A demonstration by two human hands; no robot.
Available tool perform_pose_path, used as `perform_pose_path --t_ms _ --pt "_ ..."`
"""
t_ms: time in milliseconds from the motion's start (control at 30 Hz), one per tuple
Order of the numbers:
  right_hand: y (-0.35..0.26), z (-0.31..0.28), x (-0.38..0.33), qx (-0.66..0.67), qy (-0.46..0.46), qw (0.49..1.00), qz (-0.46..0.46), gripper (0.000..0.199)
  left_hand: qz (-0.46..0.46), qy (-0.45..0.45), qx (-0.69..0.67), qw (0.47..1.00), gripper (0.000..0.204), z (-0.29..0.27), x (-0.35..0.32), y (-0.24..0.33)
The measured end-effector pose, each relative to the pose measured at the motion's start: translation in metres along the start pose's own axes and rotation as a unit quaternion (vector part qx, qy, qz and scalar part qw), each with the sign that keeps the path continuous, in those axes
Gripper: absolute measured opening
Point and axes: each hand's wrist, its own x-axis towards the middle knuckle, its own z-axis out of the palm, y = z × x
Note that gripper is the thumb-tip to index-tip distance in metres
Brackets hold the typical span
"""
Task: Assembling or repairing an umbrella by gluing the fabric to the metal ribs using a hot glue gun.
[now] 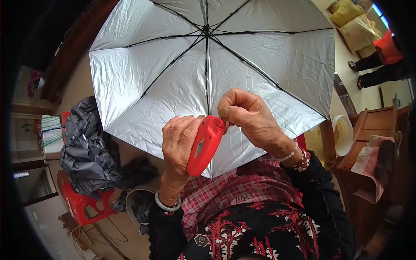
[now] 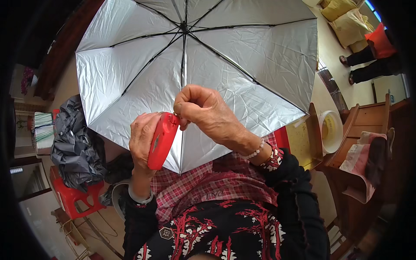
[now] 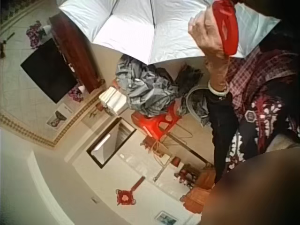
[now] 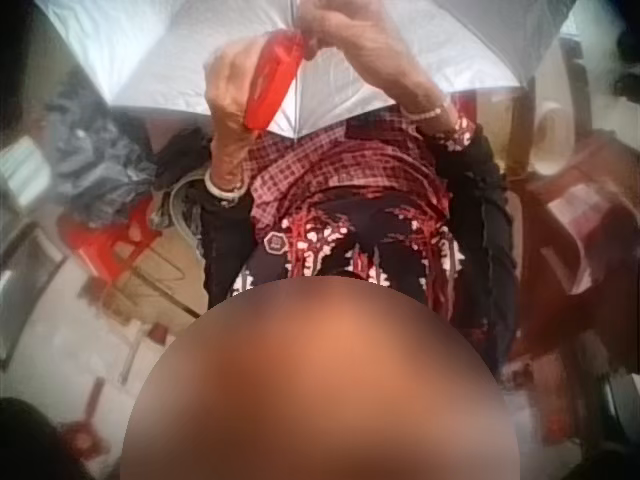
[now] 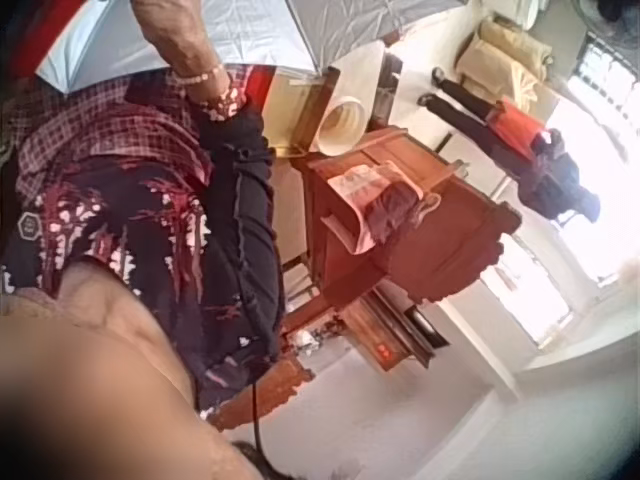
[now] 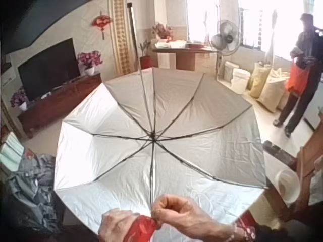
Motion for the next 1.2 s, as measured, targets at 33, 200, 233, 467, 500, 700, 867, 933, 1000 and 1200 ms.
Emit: perform_pose_path --t_ms 33,200,233,467,500,700,867,933,1000,1200 --pt "0.002 -0.001 0.0 0.033 -0.001 0.999 -0.008 0.007 0.003 -0.001 0.002 1.0 0.046 0.0 0.0 0.0" --pt "-0.01 -0.015 0.005 0.128 0.062 0.99 -0.004 0.008 0.015 -0.006 0.008 1.0 0.047 -0.002 0.0 0.001" --pt "-0.013 -0.017 0.006 0.142 0.093 0.985 0.005 0.008 0.018 -0.008 0.01 1.0 0.047 -0.002 0.001 0.0" --pt "-0.017 -0.014 0.007 0.161 0.047 0.985 0.045 0.007 -0.017 0.004 -0.018 1.0 0.043 -0.003 -0.003 0.0" --pt "-0.017 -0.013 0.007 0.166 0.05 0.984 0.051 0.007 -0.024 0.007 -0.019 1.0 0.041 -0.003 -0.003 0.0" --pt "-0.015 -0.017 0.007 0.161 0.033 0.985 0.048 0.007 -0.038 -0.003 -0.029 0.999 0.037 -0.011 -0.002 0.004" --pt "-0.013 -0.019 0.008 0.168 0.019 0.984 0.05 0.006 -0.053 -0.013 -0.004 0.998 0.038 -0.012 -0.003 0.004" --pt "-0.012 -0.019 0.008 0.166 0.019 0.984 0.056 0.006 -0.045 -0.004 0.003 0.999 0.038 -0.01 -0.002 0.002" --pt "-0.011 -0.017 0.008 0.167 0.022 0.984 0.058 0.006 -0.024 0.022 0.002 0.999 0.038 -0.006 -0.001 -0.001" --pt "-0.012 -0.013 0.006 0.163 0.023 0.985 0.059 0.007 -0.036 0.021 -0.02 0.999 0.037 -0.003 -0.004 -0.001"
